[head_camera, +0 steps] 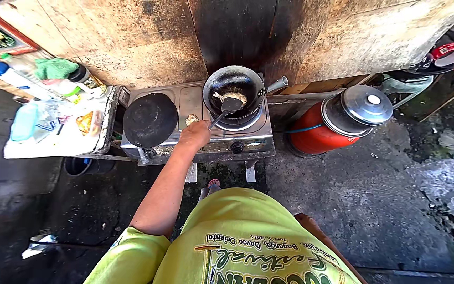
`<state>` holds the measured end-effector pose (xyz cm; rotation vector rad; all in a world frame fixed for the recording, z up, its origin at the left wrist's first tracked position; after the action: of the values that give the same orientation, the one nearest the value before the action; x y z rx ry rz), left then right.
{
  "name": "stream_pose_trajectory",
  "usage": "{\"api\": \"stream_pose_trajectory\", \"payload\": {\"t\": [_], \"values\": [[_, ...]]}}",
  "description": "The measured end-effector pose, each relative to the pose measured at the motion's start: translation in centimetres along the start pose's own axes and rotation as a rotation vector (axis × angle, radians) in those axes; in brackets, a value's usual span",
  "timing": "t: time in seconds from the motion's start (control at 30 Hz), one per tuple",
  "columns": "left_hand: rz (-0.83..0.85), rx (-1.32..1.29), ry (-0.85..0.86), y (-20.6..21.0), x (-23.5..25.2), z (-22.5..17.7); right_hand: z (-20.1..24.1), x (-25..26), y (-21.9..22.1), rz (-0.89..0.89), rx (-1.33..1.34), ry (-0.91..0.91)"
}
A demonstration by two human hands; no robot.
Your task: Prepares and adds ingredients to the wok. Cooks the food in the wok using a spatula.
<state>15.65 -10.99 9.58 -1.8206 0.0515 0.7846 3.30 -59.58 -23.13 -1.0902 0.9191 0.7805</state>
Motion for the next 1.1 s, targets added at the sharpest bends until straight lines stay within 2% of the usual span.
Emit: {"api": "stream_pose_trajectory", "payload": {"t": [0.73, 0.97, 1.1], "values": [[-0.001, -0.006, 0.006, 0.2, 0.0, 0.2, 1.5, 1.7, -0.3, 0.019, -0.092, -0.037], [-0.002, -0.007, 0.000, 0.3, 0.0, 0.2, 2.1, 0.7, -0.2, 0.038, -0.086, -0.036], [0.002, -0.007, -0.003, 0.2, -0.1, 0.2, 1.0, 2.0, 0.5, 0.031, -0.101, -0.043]]}}
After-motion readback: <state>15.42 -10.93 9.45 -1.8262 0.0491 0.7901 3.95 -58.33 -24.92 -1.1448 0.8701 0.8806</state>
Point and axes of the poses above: each hand's wrist, its own x-axis towards the middle knuckle, its own y-axis out of the palm, z = x × y, the point moved 9 cm from there along x, towards the middle knuckle, and after that the axes turned 1 degree about -x, right-handed, at the moved point
